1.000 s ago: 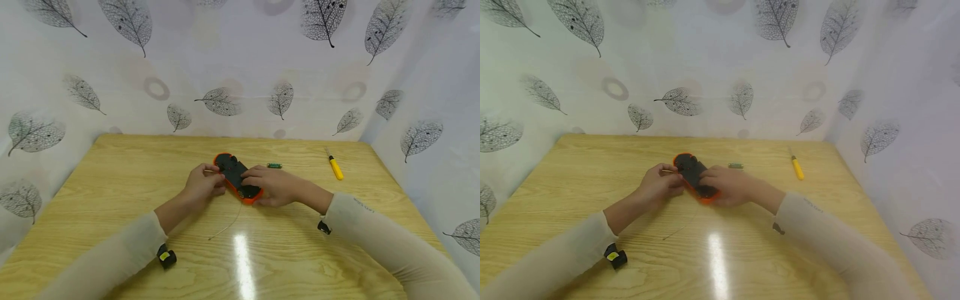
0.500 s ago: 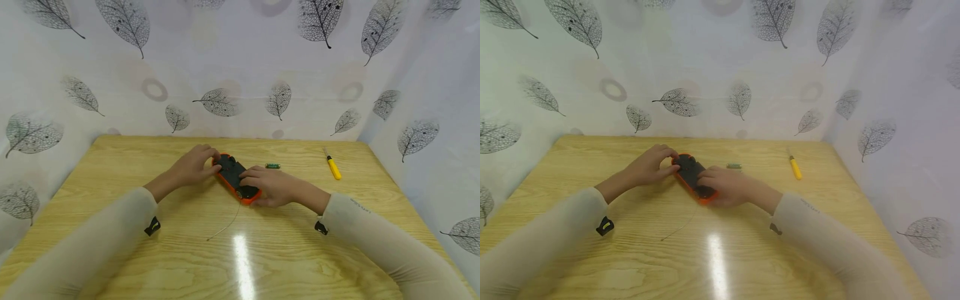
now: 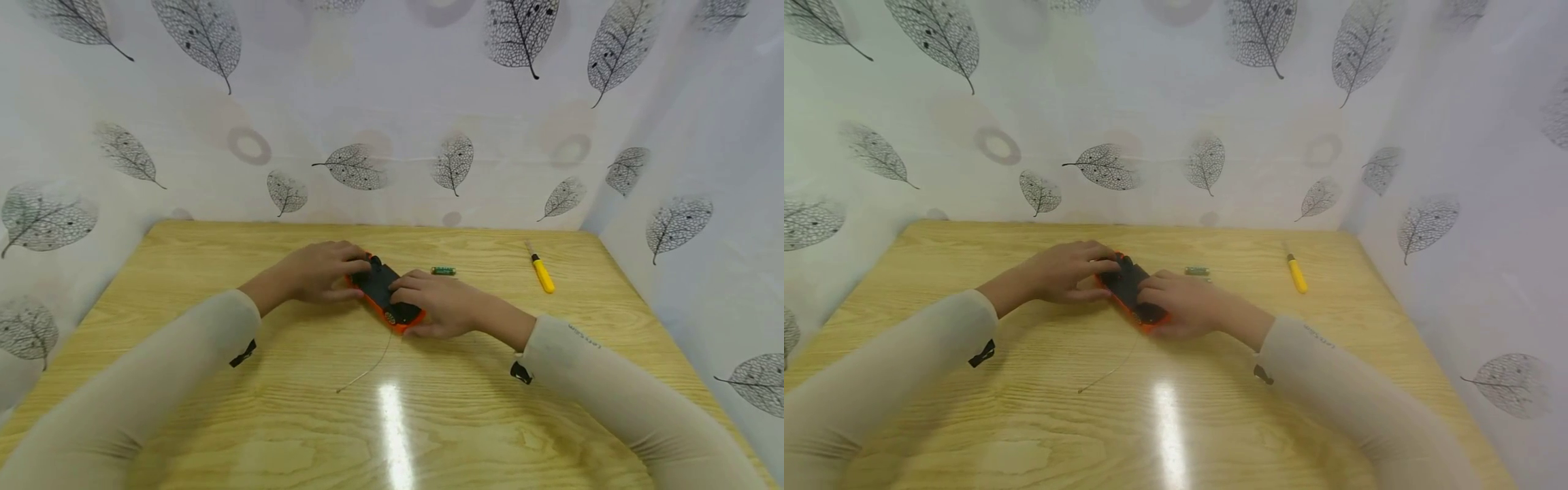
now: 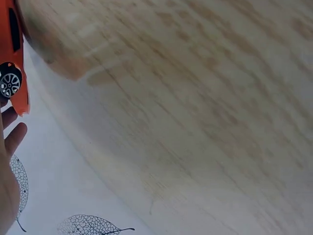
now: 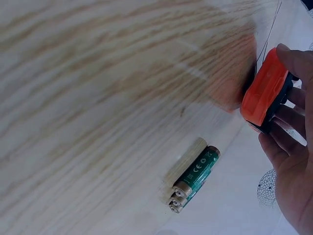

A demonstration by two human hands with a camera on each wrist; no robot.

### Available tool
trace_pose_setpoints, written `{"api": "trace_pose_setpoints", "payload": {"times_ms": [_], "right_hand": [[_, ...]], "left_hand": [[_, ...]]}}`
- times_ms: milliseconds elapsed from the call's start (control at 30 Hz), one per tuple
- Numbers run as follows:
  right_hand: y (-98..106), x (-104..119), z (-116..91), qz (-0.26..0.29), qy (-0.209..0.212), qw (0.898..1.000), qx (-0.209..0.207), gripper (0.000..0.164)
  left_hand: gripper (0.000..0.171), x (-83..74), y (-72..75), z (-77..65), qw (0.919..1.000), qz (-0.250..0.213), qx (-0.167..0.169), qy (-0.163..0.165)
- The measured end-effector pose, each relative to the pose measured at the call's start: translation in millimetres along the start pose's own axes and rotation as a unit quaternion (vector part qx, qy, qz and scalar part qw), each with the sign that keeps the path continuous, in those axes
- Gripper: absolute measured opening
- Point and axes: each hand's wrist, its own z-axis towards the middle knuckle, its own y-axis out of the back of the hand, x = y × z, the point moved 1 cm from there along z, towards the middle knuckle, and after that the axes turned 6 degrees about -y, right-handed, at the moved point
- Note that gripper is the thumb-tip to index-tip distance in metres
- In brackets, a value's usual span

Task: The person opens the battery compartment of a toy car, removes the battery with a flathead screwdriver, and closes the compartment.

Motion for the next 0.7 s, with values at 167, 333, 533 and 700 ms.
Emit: {"api": "trace_pose_setpoints", "payload": {"times_ms": [167,333,533,700], "right_hand": [[1.1,0.3,0.5,-0.001,0.001,1.0,0.005,0.054],[6.0,1.0,0.4,-0.004,0.009,1.0,0.001,0.05],[5.9,-3.8,1.5,-0.012,0.004,1.0,0.006,0.048],[9.1,-4.0,3.0,-0.008,0.003,1.0,0.012,0.045]], "left_hand": [[0.046,0.2,-4.2,-1.0,0.9997,0.007,0.004,-0.023],[0.039,-2.1,-6.0,-4.4,0.9977,0.056,-0.008,-0.037],[0.033,-11.5,-4.9,-9.5,0.9946,0.092,-0.02,-0.045],[0.031,-20.1,-5.4,-14.6,0.9968,0.067,-0.029,-0.031]]}}
